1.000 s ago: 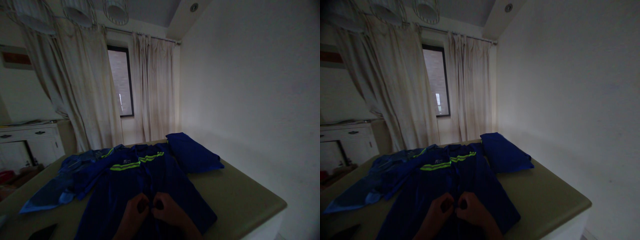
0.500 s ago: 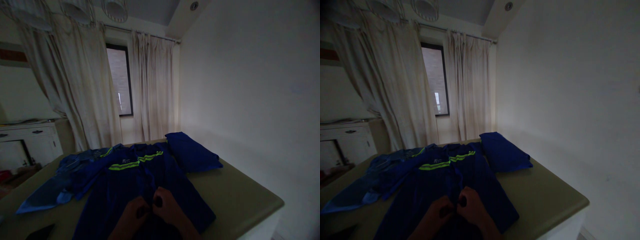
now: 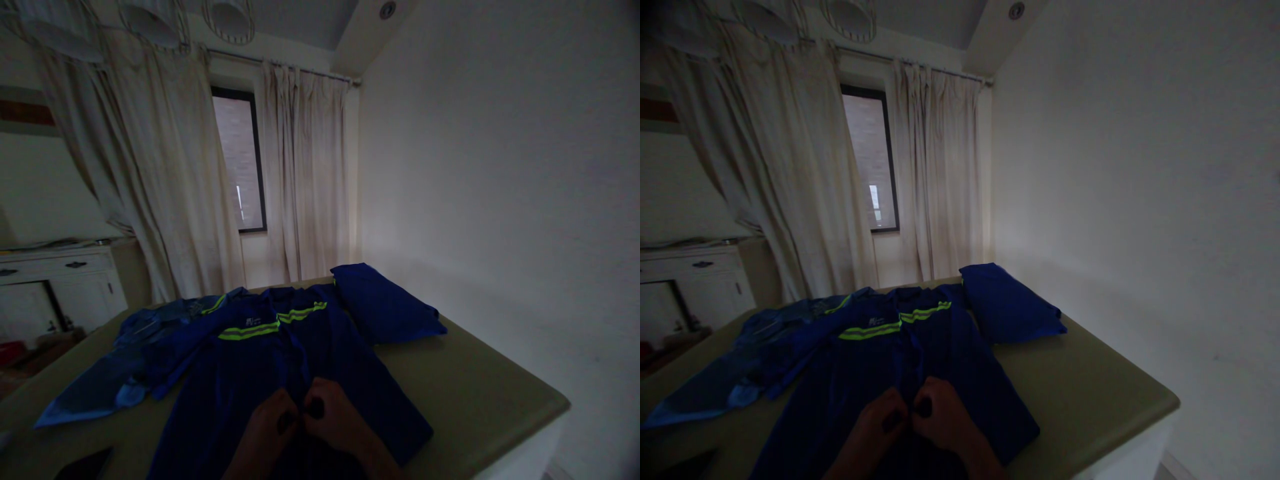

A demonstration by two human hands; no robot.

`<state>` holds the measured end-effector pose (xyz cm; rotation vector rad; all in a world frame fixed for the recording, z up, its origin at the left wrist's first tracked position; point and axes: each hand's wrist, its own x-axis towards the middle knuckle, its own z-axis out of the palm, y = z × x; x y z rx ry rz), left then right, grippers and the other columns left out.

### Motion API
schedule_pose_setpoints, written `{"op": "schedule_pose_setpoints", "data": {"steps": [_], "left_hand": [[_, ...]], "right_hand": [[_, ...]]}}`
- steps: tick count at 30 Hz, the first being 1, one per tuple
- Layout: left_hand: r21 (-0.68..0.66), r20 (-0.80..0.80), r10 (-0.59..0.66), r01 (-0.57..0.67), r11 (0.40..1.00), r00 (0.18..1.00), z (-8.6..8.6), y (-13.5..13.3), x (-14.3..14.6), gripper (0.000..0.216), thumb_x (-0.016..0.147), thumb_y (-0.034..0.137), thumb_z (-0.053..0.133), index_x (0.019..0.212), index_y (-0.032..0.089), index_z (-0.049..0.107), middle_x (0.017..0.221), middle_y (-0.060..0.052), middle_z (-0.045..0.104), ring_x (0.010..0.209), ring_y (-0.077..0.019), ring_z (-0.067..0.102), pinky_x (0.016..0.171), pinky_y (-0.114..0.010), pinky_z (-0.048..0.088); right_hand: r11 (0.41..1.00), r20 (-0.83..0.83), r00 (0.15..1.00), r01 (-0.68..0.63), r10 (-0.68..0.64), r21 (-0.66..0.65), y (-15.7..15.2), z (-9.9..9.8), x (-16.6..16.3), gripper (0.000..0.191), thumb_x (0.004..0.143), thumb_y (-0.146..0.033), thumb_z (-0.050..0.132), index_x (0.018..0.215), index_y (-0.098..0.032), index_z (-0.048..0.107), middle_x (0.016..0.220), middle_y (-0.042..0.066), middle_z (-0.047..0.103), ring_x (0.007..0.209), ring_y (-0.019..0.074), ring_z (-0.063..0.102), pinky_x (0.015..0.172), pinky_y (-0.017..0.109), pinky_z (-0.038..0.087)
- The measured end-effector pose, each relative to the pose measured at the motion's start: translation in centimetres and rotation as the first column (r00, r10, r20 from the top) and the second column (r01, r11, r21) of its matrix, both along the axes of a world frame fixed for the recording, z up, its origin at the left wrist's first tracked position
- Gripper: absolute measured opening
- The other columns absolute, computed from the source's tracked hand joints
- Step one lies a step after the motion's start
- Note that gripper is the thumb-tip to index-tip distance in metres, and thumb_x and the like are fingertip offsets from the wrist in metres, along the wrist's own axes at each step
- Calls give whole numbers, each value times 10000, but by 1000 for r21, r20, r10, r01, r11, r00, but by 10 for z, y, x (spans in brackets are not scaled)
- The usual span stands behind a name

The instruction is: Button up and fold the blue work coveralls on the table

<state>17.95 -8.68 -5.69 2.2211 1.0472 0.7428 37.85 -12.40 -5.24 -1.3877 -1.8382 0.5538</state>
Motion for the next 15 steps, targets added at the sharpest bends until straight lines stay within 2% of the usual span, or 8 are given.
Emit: {"op": "schedule_pose_setpoints", "data": {"steps": [4, 11, 15], "left_hand": [[-5, -1, -6, 6, 1000, 1000, 0, 0, 1, 115, 835, 154, 585, 816, 212, 683, 874, -19, 685, 786, -162, 619, 725, -269, 419], [38, -43, -25, 27, 999, 999, -6, 0, 0, 114, 914, 165, 598, 850, 224, 672, 904, -1, 684, 846, -157, 645, 770, -255, 437], [95, -80, -52, 60, 994, 995, -8, -2, 1, 144, 946, 140, 579, 875, 231, 664, 935, 2, 676, 884, -147, 645, 806, -241, 445]], "right_hand": [[999, 37, 999, 25, -24, -27, 1, 1, -1, 129, 725, -151, 724, 841, -207, 730, 895, 3, 671, 836, 158, 612, 764, 259, 397], [996, 21, 998, -61, 62, -61, -1, 3, 4, 128, 785, -171, 715, 903, -216, 735, 949, 16, 685, 879, 174, 630, 803, 270, 422], [997, 9, 998, -57, 57, -57, -3, 2, 5, 132, 799, -172, 719, 924, -213, 728, 967, 20, 684, 903, 178, 638, 821, 272, 433]]}}
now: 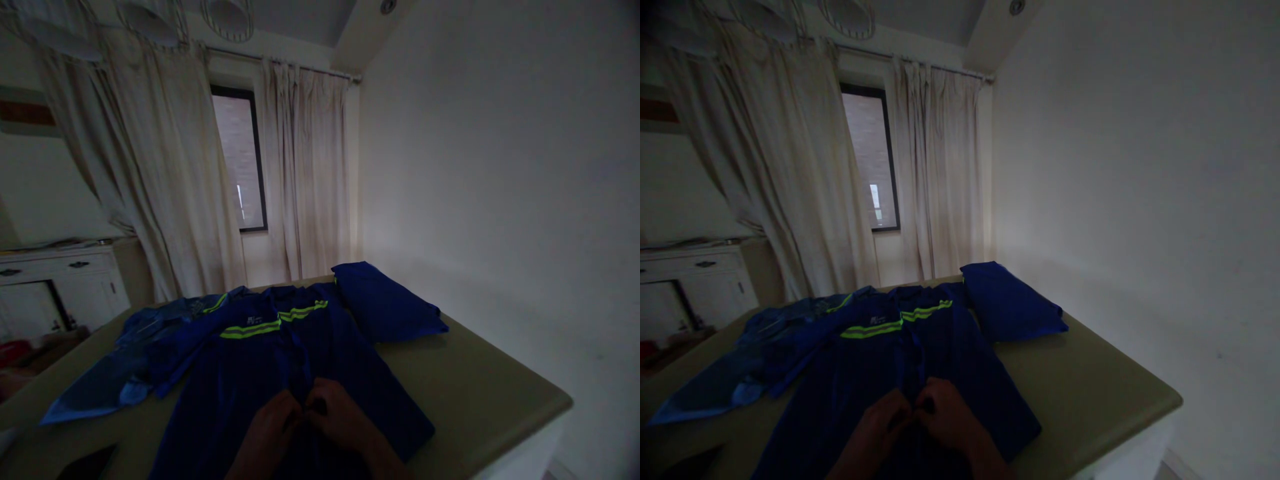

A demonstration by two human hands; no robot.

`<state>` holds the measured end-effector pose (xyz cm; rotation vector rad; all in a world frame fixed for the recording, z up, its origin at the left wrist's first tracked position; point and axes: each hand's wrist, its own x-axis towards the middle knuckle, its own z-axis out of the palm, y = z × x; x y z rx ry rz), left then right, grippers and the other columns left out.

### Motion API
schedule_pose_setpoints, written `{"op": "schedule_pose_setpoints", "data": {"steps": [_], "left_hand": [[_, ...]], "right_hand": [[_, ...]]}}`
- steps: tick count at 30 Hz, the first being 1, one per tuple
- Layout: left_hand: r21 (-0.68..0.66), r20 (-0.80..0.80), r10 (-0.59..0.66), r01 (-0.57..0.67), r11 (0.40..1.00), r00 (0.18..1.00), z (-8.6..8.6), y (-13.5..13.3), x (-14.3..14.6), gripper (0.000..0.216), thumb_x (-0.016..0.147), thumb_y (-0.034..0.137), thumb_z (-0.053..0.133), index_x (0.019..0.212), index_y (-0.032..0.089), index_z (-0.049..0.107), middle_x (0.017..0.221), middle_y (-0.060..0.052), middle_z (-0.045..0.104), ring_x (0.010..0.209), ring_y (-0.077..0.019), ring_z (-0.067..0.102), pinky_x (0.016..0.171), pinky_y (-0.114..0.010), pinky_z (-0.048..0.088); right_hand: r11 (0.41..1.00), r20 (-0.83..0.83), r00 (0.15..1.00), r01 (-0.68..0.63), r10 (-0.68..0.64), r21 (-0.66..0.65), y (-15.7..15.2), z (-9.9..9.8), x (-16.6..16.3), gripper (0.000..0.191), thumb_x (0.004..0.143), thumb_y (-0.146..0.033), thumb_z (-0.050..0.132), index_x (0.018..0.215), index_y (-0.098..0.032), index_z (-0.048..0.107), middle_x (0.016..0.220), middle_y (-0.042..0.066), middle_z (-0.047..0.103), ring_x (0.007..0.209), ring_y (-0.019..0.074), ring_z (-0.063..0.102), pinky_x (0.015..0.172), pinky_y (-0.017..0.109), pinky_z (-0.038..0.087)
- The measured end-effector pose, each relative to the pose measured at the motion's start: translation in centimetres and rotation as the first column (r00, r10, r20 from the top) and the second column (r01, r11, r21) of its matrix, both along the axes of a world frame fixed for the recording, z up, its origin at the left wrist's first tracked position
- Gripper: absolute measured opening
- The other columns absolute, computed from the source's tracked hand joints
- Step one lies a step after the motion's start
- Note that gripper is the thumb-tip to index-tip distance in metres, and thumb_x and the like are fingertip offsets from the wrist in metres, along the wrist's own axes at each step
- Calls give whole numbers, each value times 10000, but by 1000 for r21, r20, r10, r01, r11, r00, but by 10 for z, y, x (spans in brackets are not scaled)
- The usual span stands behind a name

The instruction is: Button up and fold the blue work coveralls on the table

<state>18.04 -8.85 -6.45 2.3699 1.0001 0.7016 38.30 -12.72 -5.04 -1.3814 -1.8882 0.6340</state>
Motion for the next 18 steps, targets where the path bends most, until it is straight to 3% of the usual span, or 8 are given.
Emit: {"op": "schedule_pose_setpoints", "data": {"steps": [7, 11, 18], "left_hand": [[93, -145, 41, -27, 995, 989, -5, -1, 1, 176, 979, 148, 497, 899, 233, 628, 943, -17, 686, 884, -179, 631, 791, -285, 427], [25, -108, 79, -77, 997, 991, -3, -2, 3, 140, 949, 170, 496, 870, 227, 596, 913, -15, 682, 844, -172, 621, 765, -284, 413], [-185, 49, 105, -95, 978, 993, 10, -2, 1, 130, 890, 283, 540, 793, 214, 591, 735, 21, 631, 702, -150, 570, 658, -261, 372]], "right_hand": [[999, -63, 998, -25, 28, 42, -2, 6, -3, 72, 827, -161, 670, 828, -194, 735, 871, 7, 685, 798, 143, 628, 740, 241, 429], [999, -54, 999, -6, 8, 53, 0, 8, -3, 145, 871, -181, 628, 756, -181, 717, 813, -3, 672, 764, 131, 612, 723, 240, 416], [999, -59, 998, 20, -18, 41, 2, 0, 0, 177, 793, -140, 640, 890, -216, 767, 903, 14, 737, 864, 177, 655, 818, 276, 452]]}}
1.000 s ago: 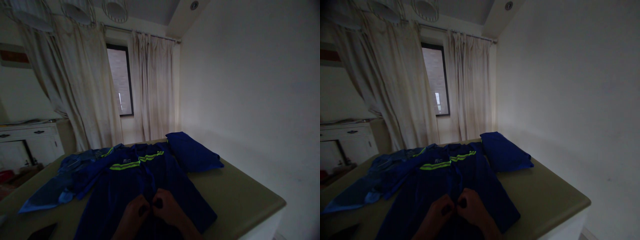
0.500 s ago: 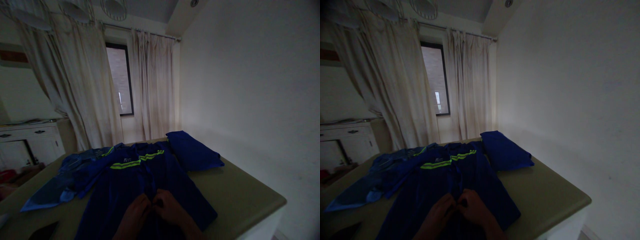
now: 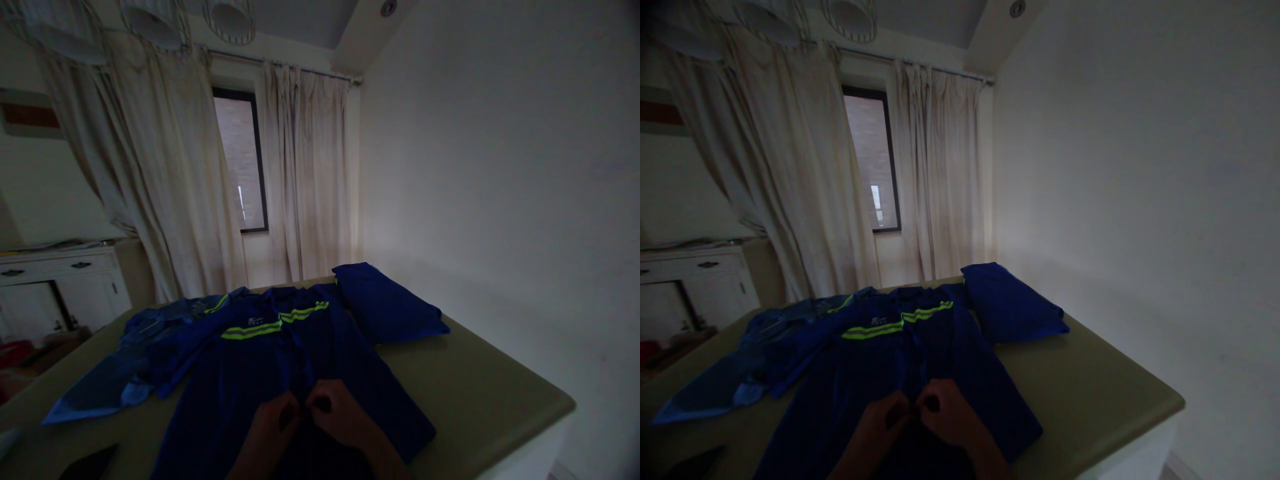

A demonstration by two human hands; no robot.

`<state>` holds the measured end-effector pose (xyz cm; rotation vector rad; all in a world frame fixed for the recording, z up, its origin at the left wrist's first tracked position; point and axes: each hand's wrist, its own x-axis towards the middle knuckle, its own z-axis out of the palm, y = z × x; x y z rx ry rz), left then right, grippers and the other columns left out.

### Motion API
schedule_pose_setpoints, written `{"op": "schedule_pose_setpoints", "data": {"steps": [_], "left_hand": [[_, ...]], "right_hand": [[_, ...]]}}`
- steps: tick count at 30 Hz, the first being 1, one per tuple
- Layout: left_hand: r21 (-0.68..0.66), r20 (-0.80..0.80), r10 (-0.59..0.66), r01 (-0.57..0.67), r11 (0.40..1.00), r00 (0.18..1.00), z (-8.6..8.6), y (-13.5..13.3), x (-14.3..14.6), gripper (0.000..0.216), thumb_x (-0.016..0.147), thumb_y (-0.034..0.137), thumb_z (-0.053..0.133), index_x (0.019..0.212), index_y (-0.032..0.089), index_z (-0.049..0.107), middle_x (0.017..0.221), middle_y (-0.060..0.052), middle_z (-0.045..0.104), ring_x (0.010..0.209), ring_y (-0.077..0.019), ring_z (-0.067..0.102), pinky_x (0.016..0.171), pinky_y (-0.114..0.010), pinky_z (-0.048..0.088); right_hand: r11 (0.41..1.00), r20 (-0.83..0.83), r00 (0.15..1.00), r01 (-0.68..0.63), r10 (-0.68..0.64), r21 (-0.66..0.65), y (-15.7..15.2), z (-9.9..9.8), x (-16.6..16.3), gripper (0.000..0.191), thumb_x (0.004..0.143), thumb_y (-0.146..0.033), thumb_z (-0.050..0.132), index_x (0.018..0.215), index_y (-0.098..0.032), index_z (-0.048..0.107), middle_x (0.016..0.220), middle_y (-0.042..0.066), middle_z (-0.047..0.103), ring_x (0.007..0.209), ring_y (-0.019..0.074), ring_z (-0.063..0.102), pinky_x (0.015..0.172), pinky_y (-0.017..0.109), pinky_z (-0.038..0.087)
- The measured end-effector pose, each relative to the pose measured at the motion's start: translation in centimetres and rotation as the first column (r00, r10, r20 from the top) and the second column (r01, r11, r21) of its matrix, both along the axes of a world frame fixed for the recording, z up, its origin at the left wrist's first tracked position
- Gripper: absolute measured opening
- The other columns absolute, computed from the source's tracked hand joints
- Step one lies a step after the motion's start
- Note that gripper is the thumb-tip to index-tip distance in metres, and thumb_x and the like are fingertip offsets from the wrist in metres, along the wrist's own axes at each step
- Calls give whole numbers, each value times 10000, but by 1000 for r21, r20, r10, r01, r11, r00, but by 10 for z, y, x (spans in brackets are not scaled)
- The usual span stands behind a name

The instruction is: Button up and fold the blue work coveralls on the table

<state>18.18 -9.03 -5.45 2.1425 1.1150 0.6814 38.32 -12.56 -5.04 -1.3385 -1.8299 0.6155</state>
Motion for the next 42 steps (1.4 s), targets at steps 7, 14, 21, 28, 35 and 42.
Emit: {"op": "schedule_pose_setpoints", "data": {"steps": [7, 14, 21, 28, 35, 42], "left_hand": [[-39, 35, -20, 22, 999, 999, 6, -1, -2, 114, 857, 274, 556, 821, 197, 632, 725, 23, 622, 682, -144, 550, 635, -251, 362], [-56, 64, -38, 42, 998, 997, 7, -3, -2, 259, 909, 431, 609, 836, 191, 672, 744, 13, 651, 708, -154, 577, 647, -249, 388], [-16, 57, -39, 40, 999, 998, 5, 0, -3, 162, 899, 337, 579, 827, 199, 625, 733, 24, 622, 687, -142, 549, 650, -253, 386], [-104, 196, -63, 85, 991, 979, 2, 4, -3, 199, 840, 259, 602, 1034, 220, 589, 843, 20, 638, 772, -154, 574, 709, -251, 434], [-25, 30, -74, 75, 997, 997, 7, -1, 1, 131, 813, 199, 575, 941, 214, 603, 837, 10, 642, 779, -161, 582, 739, -261, 424], [338, -225, 94, -13, 941, 970, -7, -5, 3, 159, 926, 209, 539, 1000, 256, 672, 920, -45, 709, 857, -216, 651, 779, -309, 430]], "right_hand": [[997, -5, 1000, -11, 10, -79, -1, 2, 1, 141, 778, -216, 743, 916, -232, 772, 953, 11, 735, 923, 192, 657, 839, 279, 443], [998, 86, 995, -49, 53, -44, 0, 8, -2, 98, 793, -192, 760, 890, -205, 760, 910, 10, 719, 848, 162, 658, 758, 249, 417], [998, 82, 997, 3, 2, -61, -3, 11, -5, 122, 768, -235, 823, 878, -225, 773, 919, 10, 728, 875, 175, 668, 789, 260, 421], [999, -14, 1000, -21, 20, -26, -1, 11, -6, 101, 779, -156, 782, 850, -226, 770, 929, 0, 720, 898, 162, 660, 805, 254, 421], [996, -54, 996, 62, -65, -59, -1, 8, -14, 134, 760, -101, 726, 840, -208, 740, 944, 9, 715, 917, 168, 650, 829, 265, 429], [977, -97, 988, 104, -124, -186, 3, 2, -13, 135, 850, -195, 642, 925, -214, 753, 980, 33, 727, 974, 213, 644, 859, 301, 458]]}}
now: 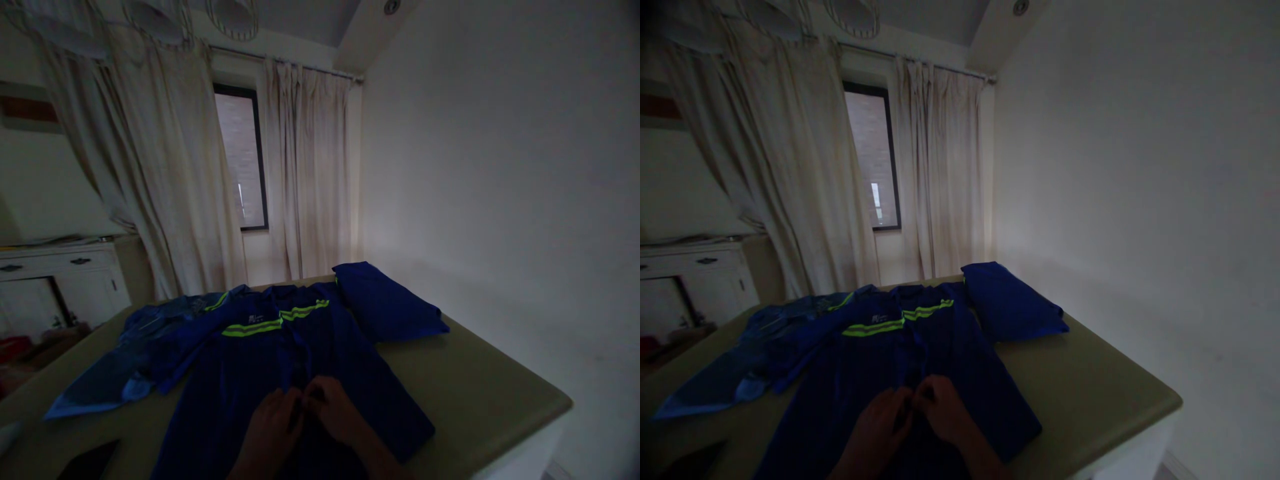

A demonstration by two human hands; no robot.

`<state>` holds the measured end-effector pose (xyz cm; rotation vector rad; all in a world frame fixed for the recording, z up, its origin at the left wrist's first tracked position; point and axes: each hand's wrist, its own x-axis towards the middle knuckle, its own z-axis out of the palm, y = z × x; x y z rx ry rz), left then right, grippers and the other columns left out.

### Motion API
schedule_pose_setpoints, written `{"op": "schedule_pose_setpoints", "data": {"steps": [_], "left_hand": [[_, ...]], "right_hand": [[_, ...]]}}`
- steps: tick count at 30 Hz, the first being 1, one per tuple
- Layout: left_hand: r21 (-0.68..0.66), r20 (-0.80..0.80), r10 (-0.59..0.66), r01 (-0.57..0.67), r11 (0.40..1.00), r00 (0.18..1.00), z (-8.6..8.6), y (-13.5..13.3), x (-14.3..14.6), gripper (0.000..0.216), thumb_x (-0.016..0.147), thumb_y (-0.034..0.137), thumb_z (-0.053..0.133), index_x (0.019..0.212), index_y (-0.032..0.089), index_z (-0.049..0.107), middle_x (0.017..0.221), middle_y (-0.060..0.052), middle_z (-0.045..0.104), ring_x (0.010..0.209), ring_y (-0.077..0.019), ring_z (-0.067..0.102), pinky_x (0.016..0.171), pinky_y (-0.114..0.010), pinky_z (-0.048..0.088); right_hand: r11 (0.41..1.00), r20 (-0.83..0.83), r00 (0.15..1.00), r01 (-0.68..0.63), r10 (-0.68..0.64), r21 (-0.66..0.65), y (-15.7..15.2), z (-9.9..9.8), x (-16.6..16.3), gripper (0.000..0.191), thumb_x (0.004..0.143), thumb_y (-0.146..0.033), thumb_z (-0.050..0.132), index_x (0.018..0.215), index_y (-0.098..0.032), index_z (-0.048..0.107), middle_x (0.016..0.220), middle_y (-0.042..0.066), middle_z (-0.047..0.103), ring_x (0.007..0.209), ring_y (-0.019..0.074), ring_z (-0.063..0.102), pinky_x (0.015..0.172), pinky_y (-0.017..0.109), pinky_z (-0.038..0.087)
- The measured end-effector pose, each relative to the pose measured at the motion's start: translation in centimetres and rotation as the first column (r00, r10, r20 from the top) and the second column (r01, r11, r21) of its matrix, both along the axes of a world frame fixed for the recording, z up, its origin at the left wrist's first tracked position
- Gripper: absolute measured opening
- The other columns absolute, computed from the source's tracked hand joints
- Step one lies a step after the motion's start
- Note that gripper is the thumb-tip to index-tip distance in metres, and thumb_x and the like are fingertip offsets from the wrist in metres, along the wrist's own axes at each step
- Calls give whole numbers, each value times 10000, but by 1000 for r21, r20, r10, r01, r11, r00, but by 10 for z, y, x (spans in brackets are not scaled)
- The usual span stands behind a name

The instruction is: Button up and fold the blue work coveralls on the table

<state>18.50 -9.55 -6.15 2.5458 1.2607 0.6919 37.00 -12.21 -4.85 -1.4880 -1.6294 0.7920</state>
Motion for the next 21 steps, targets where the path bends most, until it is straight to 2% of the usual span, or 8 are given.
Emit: {"op": "schedule_pose_setpoints", "data": {"steps": [3, 5, 7, 11, 15, 18, 21], "left_hand": [[84, -39, -27, 31, 996, 999, -1, 0, 1, 191, 969, 224, 501, 987, 263, 687, 915, -52, 735, 894, -237, 670, 830, -343, 442], [49, -16, -29, 30, 998, 999, -1, 0, 2, 198, 970, 217, 494, 974, 265, 686, 923, -42, 737, 907, -230, 673, 846, -345, 446], [-43, 32, -2, 4, 999, 999, -1, 2, 2, 178, 953, 203, 506, 958, 258, 676, 909, -30, 720, 880, -212, 666, 821, -330, 450], [-176, 181, 17, 15, 984, 983, -4, 7, 0, 131, 948, 228, 510, 926, 232, 640, 919, -26, 691, 877, -197, 636, 822, -319, 454], [-164, 256, -6, 50, 985, 967, -7, 8, 0, 244, 995, 354, 484, 837, 222, 614, 902, -46, 670, 871, -214, 613, 832, -346, 454], [-114, 216, -70, 97, 989, 974, -8, 6, 0, 95, 926, 228, 546, 884, 225, 631, 927, -45, 674, 895, -215, 608, 845, -343, 449], [-142, 130, -103, 121, 982, 986, -9, 2, 1, 120, 819, 127, 592, 875, 225, 631, 922, -35, 687, 880, -203, 617, 815, -316, 448]], "right_hand": [[998, -37, 997, 65, -66, -20, 6, -7, 4, 164, 882, -330, 655, 920, -223, 773, 1010, 43, 732, 1046, 247, 630, 934, 349, 454], [995, -35, 995, 97, -97, -23, 8, -10, 5, 192, 871, -366, 670, 939, -223, 777, 1043, 56, 733, 1056, 256, 628, 950, 365, 453], [995, -27, 995, 97, -97, -8, 8, -10, 5, 173, 854, -329, 668, 924, -218, 780, 1028, 60, 739, 1042, 254, 637, 937, 356, 457], [996, -115, 993, 27, -17, 89, 6, 0, 6, 190, 851, -254, 600, 921, -217, 773, 912, 32, 743, 920, 212, 663, 848, 306, 472], [985, -269, 963, 72, -28, 155, 9, 5, 13, 270, 862, -320, 587, 1075, -216, 717, 816, 2, 662, 746, 168, 620, 683, 265, 465], [987, -351, 936, 88, -35, 136, 11, 3, 16, 289, 887, -402, 573, 1058, -195, 679, 747, -12, 612, 631, 148, 571, 574, 251, 424], [989, -278, 960, 78, -41, 123, 9, 0, 13, 303, 877, -459, 642, 1036, -201, 655, 740, -17, 622, 658, 152, 585, 602, 254, 423]]}}
